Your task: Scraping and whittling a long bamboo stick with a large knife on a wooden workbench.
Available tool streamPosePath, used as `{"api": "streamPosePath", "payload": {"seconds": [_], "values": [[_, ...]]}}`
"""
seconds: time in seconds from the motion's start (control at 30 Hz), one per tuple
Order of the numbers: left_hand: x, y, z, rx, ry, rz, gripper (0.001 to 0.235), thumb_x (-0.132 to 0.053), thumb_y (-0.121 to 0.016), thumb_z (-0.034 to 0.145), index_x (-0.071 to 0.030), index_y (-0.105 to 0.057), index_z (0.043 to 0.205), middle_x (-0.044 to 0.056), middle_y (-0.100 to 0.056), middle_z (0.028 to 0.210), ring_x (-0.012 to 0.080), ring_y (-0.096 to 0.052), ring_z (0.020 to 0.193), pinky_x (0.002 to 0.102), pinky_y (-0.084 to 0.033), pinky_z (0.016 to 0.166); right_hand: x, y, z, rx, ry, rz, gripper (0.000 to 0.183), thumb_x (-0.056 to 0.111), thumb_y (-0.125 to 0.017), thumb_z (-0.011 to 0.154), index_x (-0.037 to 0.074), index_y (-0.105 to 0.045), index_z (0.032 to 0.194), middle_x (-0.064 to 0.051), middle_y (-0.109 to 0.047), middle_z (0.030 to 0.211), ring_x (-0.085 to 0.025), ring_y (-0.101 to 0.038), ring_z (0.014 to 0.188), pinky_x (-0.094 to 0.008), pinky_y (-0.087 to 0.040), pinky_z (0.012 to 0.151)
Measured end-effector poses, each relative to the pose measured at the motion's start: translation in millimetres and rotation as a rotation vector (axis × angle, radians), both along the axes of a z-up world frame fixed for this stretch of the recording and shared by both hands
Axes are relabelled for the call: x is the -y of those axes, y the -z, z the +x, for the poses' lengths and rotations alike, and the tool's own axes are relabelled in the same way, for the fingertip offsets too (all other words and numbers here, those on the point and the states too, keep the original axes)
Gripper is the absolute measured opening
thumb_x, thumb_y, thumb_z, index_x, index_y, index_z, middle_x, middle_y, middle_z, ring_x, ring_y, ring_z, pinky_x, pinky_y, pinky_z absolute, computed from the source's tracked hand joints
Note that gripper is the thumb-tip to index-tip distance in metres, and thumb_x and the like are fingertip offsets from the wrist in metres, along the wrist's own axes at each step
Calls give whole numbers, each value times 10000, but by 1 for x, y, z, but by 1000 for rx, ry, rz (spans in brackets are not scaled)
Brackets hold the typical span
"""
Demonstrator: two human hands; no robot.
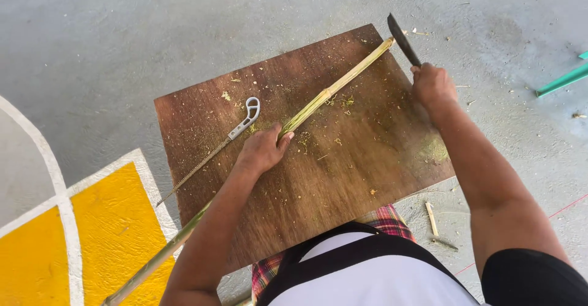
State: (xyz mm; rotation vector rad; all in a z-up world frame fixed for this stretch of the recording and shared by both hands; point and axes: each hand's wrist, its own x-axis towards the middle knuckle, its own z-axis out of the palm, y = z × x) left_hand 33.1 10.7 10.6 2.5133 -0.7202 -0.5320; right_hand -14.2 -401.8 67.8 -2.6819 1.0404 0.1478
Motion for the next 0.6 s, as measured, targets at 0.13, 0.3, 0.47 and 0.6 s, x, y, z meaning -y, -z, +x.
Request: {"api": "streamPosePath", "payload": {"seconds": [0.13,0.3,0.47,0.6], "values": [[4,-12,-9,-90,-25,23,354,-442,-494,1057,-95,-537,1117,45,-584,740,145,-545,549,361,-570,539,-50,-6,-22,-3,-374,-269,388,305,-461,1014,62,-560,1300,-212,-691,915,-325,-697,743,-443,-603,592],[-1,65,-4,538,139,-287,472,-431,-501,1038,-67,-531,1338,181,-711,1008,122,-600,627,384,-577,574,-113,-69,-48,-317,-426,-115,495,453,-259,1130,150,-455,1469,-184,-722,897,-248,-752,720,-421,-603,576],[19,-34,-55,136,9,295,537,-470,-355,1105,-177,-374,1555,102,-649,743,173,-539,513,324,-503,454,-7,-10,-9,-20,-198,-155,421,328,-343,1140,45,-614,1295,-247,-719,1015,-371,-731,901,-506,-590,751],[25,13,-64,664,54,415,472,-386,-403,1062,-173,-420,1483,214,-679,976,95,-547,407,230,-495,291,5,20,-3,-8,-202,-156,387,284,-365,1121,53,-621,1296,-279,-707,1098,-441,-717,993,-546,-589,826]]}}
